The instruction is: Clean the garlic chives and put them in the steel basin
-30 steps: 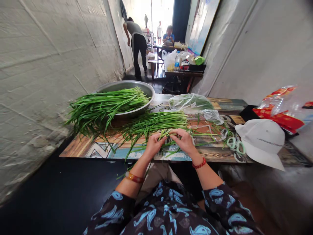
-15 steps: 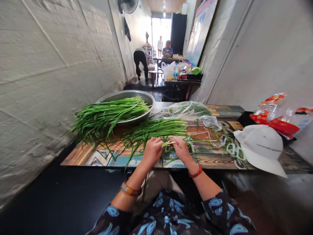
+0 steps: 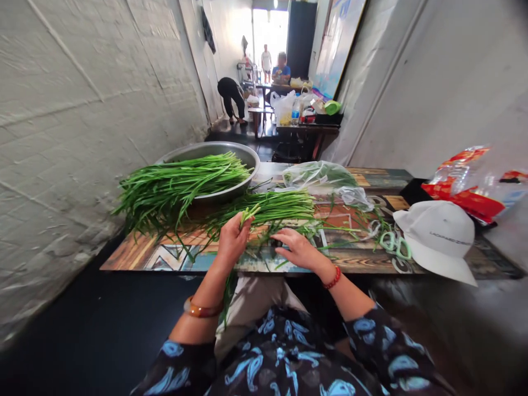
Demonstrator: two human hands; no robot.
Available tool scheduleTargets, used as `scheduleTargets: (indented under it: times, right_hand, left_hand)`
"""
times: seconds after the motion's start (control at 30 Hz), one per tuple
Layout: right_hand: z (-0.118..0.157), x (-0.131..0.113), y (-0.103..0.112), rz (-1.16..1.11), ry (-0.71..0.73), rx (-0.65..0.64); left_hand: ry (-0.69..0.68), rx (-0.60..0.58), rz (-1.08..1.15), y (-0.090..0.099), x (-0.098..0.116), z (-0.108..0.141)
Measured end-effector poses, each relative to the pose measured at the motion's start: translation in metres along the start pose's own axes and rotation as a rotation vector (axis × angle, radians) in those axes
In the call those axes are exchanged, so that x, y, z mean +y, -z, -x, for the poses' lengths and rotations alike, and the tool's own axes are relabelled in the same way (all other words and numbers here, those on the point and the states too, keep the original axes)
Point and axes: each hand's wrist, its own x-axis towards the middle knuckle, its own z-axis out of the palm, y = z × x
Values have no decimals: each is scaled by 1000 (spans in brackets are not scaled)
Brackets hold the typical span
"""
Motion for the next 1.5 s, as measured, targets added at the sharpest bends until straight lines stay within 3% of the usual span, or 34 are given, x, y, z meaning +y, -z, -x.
scheduleTargets:
  times: [0.13, 0.23, 0.33, 0.43, 0.53, 0.63, 0.7, 0.77, 0.9, 1.0, 1.13, 1.33, 1.5]
  right_hand:
    - [-20, -1, -5, -144, 43, 25]
    - [-24, 13, 12, -159, -19, 107]
    - [-18, 46, 40, -106, -167, 255]
    - [-10, 83, 62, -3, -306, 351]
    - [-8, 107, 72, 117, -316, 317]
    - [-11, 114, 70, 245, -323, 255]
    - [-14, 114, 68, 287, -358, 244]
    - [-17, 114, 67, 233, -379, 266]
    - [-22, 115, 72, -143, -411, 372]
    - [-30, 110, 78, -439, -455, 446]
    - [-48, 97, 83, -619, -461, 494]
    - [-64, 85, 82, -517, -394, 508]
    - [-60, 84, 73, -407, -476, 585]
  left_hand:
    - [-6, -105, -65, -19, 7, -3]
    - [14, -138, -93, -24, 1, -4]
    - [4, -119, -172, -10, -3, -13]
    - [-63, -22, -385, 20, 14, -36]
    - [-157, 81, -670, 43, 49, -63]
    - [-217, 49, -808, 37, 72, -81]
    - [-233, -17, -710, 14, 68, -85]
    - [-186, -117, -506, -17, 49, -82]
    - [42, -194, 9, -71, 10, -73]
    - [192, -163, 316, -93, 4, -77]
    - [256, -148, 498, -105, 10, -92]
    - [257, -340, 498, -112, 4, -91]
    - [269, -503, 513, -109, 3, -88]
